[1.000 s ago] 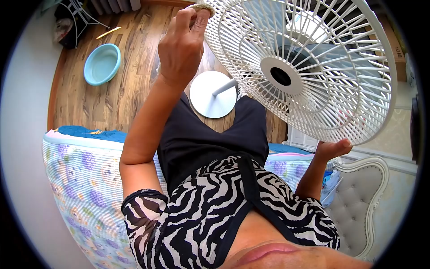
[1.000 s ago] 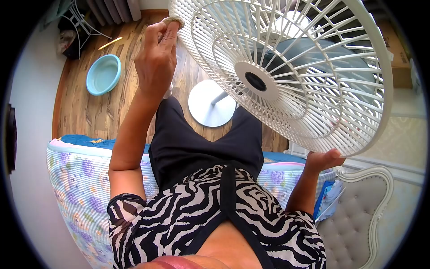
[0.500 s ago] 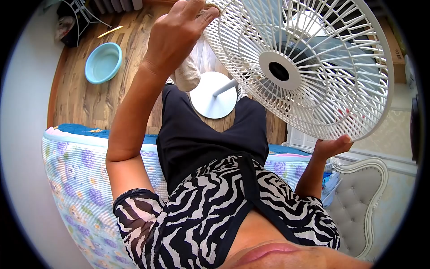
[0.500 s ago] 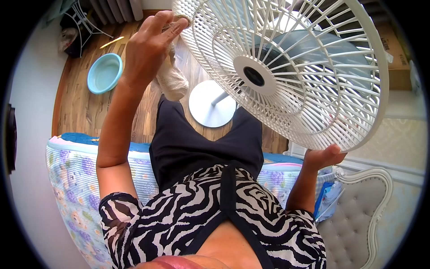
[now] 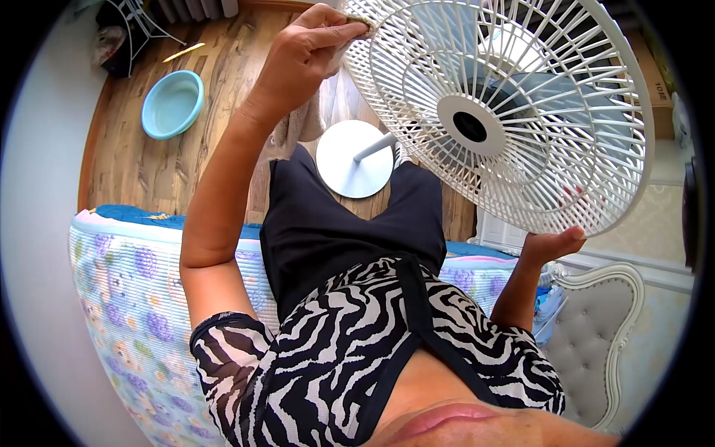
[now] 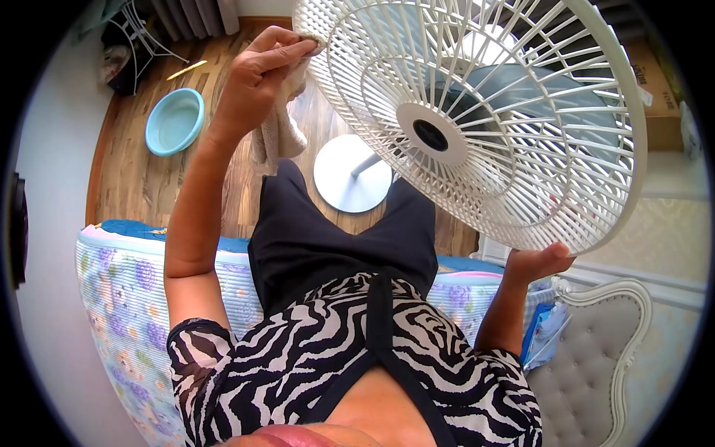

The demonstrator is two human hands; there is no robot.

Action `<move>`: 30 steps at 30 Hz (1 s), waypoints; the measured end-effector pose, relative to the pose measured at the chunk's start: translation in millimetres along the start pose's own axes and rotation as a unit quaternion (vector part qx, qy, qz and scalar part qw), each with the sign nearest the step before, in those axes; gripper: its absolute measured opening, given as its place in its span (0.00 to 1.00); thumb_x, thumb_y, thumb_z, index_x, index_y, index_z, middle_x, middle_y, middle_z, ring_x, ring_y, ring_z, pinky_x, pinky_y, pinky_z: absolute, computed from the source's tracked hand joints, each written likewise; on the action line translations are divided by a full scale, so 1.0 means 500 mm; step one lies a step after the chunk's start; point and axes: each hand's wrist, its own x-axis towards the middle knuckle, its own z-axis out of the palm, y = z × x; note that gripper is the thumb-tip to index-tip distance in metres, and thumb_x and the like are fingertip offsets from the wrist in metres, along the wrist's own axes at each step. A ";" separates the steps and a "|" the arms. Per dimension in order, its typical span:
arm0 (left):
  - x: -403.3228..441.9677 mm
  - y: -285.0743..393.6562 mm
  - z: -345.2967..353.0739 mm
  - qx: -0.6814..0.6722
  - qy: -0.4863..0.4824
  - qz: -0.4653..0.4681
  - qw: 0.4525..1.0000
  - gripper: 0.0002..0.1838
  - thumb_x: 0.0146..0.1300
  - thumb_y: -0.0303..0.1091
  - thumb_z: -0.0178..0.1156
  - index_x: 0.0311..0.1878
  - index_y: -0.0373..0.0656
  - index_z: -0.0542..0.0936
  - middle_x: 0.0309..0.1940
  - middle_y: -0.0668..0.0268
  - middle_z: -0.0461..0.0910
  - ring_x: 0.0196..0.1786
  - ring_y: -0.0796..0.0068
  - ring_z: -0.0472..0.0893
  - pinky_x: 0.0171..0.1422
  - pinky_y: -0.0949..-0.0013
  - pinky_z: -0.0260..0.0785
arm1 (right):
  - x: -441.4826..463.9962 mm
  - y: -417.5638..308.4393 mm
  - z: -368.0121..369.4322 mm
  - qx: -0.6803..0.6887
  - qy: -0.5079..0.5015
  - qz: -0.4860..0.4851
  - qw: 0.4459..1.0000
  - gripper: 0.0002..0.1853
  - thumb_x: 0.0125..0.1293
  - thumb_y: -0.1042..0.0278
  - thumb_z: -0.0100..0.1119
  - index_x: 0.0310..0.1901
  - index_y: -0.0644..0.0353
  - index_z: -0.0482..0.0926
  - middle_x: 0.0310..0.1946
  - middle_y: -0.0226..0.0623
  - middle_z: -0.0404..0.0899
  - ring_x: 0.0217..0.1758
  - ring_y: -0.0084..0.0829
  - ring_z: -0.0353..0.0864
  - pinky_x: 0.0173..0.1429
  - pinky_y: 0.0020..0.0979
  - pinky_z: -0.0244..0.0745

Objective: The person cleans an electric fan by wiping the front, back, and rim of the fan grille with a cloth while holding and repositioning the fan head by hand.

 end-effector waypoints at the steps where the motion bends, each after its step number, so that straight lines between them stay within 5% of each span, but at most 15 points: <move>1: -0.003 -0.008 -0.008 -0.022 -0.014 -0.017 1.000 0.16 0.59 0.15 0.54 0.49 0.38 0.82 0.42 0.66 0.78 0.45 0.73 0.78 0.51 0.78 0.68 | 0.002 0.004 -0.003 0.001 -0.003 -0.001 1.000 0.43 0.67 0.32 0.42 0.58 0.74 0.65 0.52 0.51 0.74 0.52 0.39 0.79 0.53 0.40 0.79; 3: -0.011 -0.020 -0.019 -0.065 -0.039 -0.050 0.996 0.16 0.60 0.15 0.53 0.49 0.36 0.82 0.42 0.67 0.78 0.48 0.75 0.77 0.54 0.79 0.66 | 0.004 0.005 -0.003 0.003 -0.006 -0.003 1.000 0.43 0.66 0.32 0.43 0.59 0.74 0.65 0.52 0.51 0.74 0.52 0.39 0.79 0.53 0.40 0.79; 8: -0.022 -0.018 0.017 -0.123 0.158 -0.105 0.974 0.15 0.66 0.20 0.53 0.53 0.39 0.81 0.43 0.71 0.76 0.46 0.83 0.74 0.53 0.83 0.64 | 0.004 -0.002 -0.001 0.009 -0.008 -0.002 1.000 0.43 0.66 0.32 0.44 0.59 0.74 0.64 0.52 0.51 0.74 0.52 0.40 0.79 0.53 0.40 0.80; 13: -0.024 -0.007 0.035 0.093 0.175 -0.019 0.980 0.16 0.62 0.20 0.58 0.53 0.43 0.82 0.40 0.69 0.74 0.37 0.79 0.74 0.42 0.77 0.68 | 0.003 -0.002 0.003 0.021 -0.007 -0.001 1.000 0.43 0.65 0.32 0.44 0.59 0.75 0.65 0.52 0.51 0.74 0.52 0.39 0.79 0.52 0.40 0.80; 19: -0.020 0.013 0.046 0.396 0.157 0.091 0.900 0.23 0.53 0.19 0.63 0.53 0.49 0.82 0.40 0.66 0.74 0.36 0.69 0.79 0.38 0.68 0.74 | 0.004 0.003 -0.006 0.006 -0.022 -0.006 1.000 0.44 0.66 0.31 0.41 0.58 0.75 0.65 0.50 0.51 0.74 0.51 0.39 0.79 0.52 0.40 0.80; 30: 0.008 -0.002 0.008 0.210 0.008 0.138 0.968 0.22 0.54 0.17 0.59 0.51 0.51 0.83 0.44 0.67 0.77 0.43 0.66 0.82 0.47 0.67 0.78 | 0.006 0.007 -0.005 0.000 -0.015 -0.004 1.000 0.43 0.66 0.31 0.40 0.58 0.75 0.66 0.50 0.51 0.75 0.50 0.39 0.79 0.52 0.40 0.79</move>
